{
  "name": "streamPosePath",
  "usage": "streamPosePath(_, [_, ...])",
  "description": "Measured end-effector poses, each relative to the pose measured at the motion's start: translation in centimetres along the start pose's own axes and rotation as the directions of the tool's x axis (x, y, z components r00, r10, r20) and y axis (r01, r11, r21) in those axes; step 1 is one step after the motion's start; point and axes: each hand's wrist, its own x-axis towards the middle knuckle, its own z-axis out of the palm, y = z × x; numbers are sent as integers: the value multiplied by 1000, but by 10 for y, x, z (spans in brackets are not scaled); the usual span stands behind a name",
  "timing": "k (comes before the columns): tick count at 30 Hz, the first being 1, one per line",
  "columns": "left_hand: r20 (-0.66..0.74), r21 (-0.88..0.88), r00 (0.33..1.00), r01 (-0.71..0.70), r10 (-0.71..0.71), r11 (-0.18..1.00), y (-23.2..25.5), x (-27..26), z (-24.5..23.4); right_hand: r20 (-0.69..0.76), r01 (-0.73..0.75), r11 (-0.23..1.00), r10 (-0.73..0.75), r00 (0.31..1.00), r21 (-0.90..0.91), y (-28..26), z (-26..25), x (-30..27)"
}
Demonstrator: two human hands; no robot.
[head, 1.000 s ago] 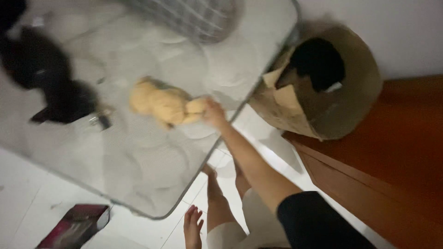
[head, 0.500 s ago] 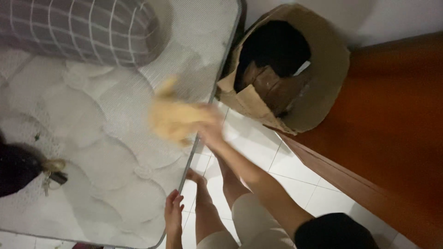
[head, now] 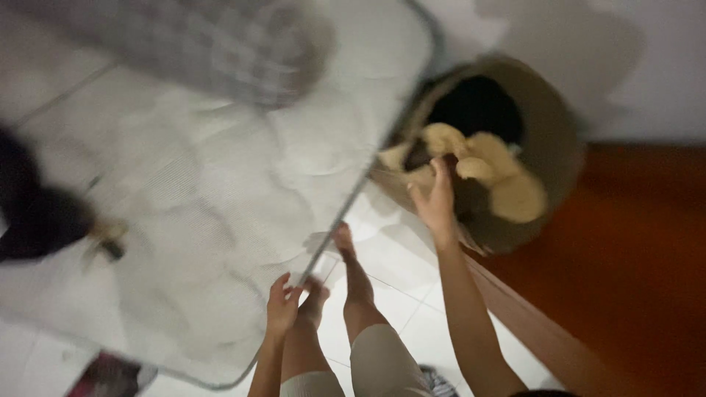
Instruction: Tidying up a bedroom by hanging a shirt, collecting coins, and organizing a wallet.
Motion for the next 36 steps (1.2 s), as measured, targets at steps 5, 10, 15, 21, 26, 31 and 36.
streamPosePath(5, [-209, -41, 976, 57, -64, 998, -12, 8, -72, 458, 98, 994, -112, 882, 53, -74, 154, -44])
streamPosePath(10, [-479, -18, 878, -40, 27, 999, -67, 57, -161, 770, 222, 971, -208, 604, 88, -179, 267, -61])
streamPosePath(15, [-607, 217, 783, -3, 137, 976, -71, 110, -263, 880, 324, 932, -13, 474, -161, -281, 360, -59])
streamPosePath(21, [-635, 131, 771, 43, 51, 990, -46, 208, -364, 879, 407, 914, -192, 437, -3, -323, 480, -71])
streamPosePath(26, [-551, 313, 833, 152, 49, 938, -58, 274, -377, 767, 571, 808, -458, 450, 147, -426, 541, -64])
streamPosePath(31, [-415, 305, 872, 402, -259, 863, -38, 265, -380, 615, 745, 613, -702, 360, 263, -563, 596, -56])
streamPosePath(36, [-657, 382, 710, 24, 253, 924, -105, 249, -317, 816, 900, 405, -459, 350, -158, -604, 654, -67])
